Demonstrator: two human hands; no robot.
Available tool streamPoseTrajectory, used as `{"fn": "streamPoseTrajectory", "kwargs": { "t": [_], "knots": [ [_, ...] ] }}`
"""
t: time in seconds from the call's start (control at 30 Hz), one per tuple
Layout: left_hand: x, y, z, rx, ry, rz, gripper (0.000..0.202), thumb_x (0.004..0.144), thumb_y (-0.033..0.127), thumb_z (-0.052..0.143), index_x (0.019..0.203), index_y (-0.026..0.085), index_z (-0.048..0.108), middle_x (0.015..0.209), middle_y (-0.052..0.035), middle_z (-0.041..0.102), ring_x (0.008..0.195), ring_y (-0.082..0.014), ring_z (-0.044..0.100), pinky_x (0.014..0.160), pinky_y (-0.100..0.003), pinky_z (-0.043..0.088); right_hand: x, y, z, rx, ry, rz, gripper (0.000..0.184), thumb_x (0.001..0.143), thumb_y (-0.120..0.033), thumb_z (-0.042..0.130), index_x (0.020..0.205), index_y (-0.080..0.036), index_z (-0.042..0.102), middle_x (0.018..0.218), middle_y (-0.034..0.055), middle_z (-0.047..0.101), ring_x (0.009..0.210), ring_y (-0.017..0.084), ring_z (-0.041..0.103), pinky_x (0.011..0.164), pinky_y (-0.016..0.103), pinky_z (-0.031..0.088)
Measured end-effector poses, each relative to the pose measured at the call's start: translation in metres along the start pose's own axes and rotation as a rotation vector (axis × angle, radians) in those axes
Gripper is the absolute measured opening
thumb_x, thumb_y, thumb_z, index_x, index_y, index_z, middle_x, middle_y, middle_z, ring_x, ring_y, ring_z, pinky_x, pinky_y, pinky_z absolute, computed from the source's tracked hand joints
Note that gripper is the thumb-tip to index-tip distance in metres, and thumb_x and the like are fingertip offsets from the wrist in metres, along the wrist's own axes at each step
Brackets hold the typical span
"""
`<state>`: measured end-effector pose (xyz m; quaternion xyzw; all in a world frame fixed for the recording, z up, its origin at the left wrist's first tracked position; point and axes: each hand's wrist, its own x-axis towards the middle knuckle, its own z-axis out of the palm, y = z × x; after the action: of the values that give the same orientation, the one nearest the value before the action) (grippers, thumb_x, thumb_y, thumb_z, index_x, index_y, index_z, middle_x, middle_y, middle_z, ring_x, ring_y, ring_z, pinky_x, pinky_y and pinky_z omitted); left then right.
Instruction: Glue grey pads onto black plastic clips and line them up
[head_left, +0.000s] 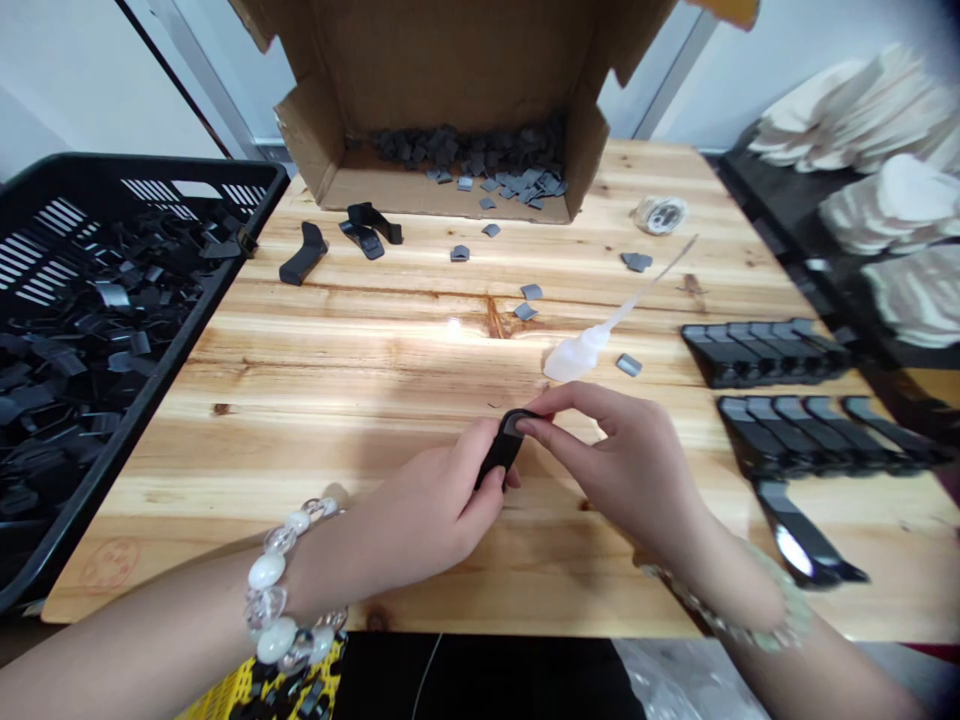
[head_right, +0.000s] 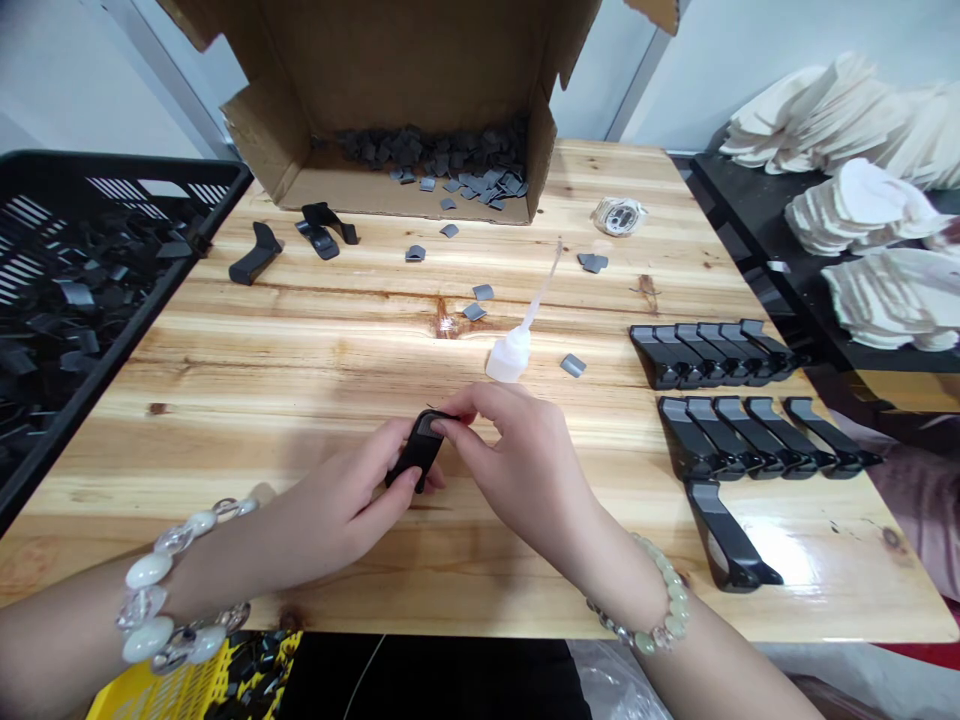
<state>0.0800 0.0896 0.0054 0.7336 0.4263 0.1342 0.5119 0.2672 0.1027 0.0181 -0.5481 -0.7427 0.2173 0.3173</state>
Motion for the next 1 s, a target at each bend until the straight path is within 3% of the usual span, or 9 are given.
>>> {"fn": "streamPoseTrajectory", "kwargs": {
  "t": [0.5, 0.67, 0.8, 0.9, 1.0],
  "knots": [
    [0.0, 0.0027, -0.002, -0.05, 0.035, 0.034, 0.028, 0.096, 0.023, 0.037, 0.124, 0.023, 0.041, 0.1, -0.0032, 0.064, 0.089, -0.0169, 0.061, 0.08, -0.034, 0.046, 0.0008, 0.0028, -0.0011, 0.146, -0.04, 0.006, 0.003, 0.081, -0.017, 0.063, 0.084, -0.019, 0.065, 0.08, 0.0003, 0.068, 0.076, 0.013, 0.064, 0.072, 0.025, 0.051],
    [-0.0023, 0.0038, -0.0048, -0.2, 0.044, 0.064, 0.027, 0.098, 0.025, 0.037, 0.125, 0.026, 0.039, 0.101, -0.0018, 0.063, 0.094, -0.0147, 0.061, 0.084, -0.031, 0.047, 0.004, 0.0047, -0.004, 0.298, -0.107, 0.034, 0.02, 0.08, -0.032, 0.068, 0.095, -0.018, 0.067, 0.09, 0.0039, 0.07, 0.085, 0.017, 0.064, 0.078, 0.028, 0.052],
    [-0.0044, 0.0039, -0.0051, -0.241, 0.001, 0.083, 0.023, 0.098, 0.023, 0.037, 0.12, 0.024, 0.041, 0.102, -0.0031, 0.063, 0.097, -0.0147, 0.062, 0.084, -0.03, 0.049, 0.0049, 0.0039, -0.0033, 0.308, -0.184, 0.016, 0.017, 0.085, -0.034, 0.063, 0.085, -0.017, 0.068, 0.077, 0.0012, 0.069, 0.072, 0.013, 0.062, 0.068, 0.022, 0.048],
    [-0.0041, 0.0044, -0.004, -0.295, -0.046, 0.105, 0.023, 0.098, 0.023, 0.038, 0.121, 0.023, 0.042, 0.103, -0.0042, 0.062, 0.098, -0.0146, 0.061, 0.087, -0.031, 0.049, 0.0042, 0.003, -0.0024, 0.316, -0.256, -0.012, 0.032, 0.091, -0.037, 0.055, 0.068, -0.016, 0.063, 0.06, -0.0012, 0.062, 0.058, 0.008, 0.054, 0.056, 0.019, 0.04],
    [-0.0033, 0.0053, -0.0032, -0.356, -0.08, 0.116, 0.023, 0.098, 0.023, 0.037, 0.121, 0.022, 0.042, 0.106, -0.0052, 0.062, 0.098, -0.014, 0.061, 0.089, -0.031, 0.05, 0.0034, 0.0031, -0.0017, 0.343, -0.296, -0.047, 0.038, 0.093, -0.038, 0.051, 0.064, -0.016, 0.062, 0.053, -0.0024, 0.058, 0.052, 0.007, 0.05, 0.05, 0.018, 0.035]
  ]
}}
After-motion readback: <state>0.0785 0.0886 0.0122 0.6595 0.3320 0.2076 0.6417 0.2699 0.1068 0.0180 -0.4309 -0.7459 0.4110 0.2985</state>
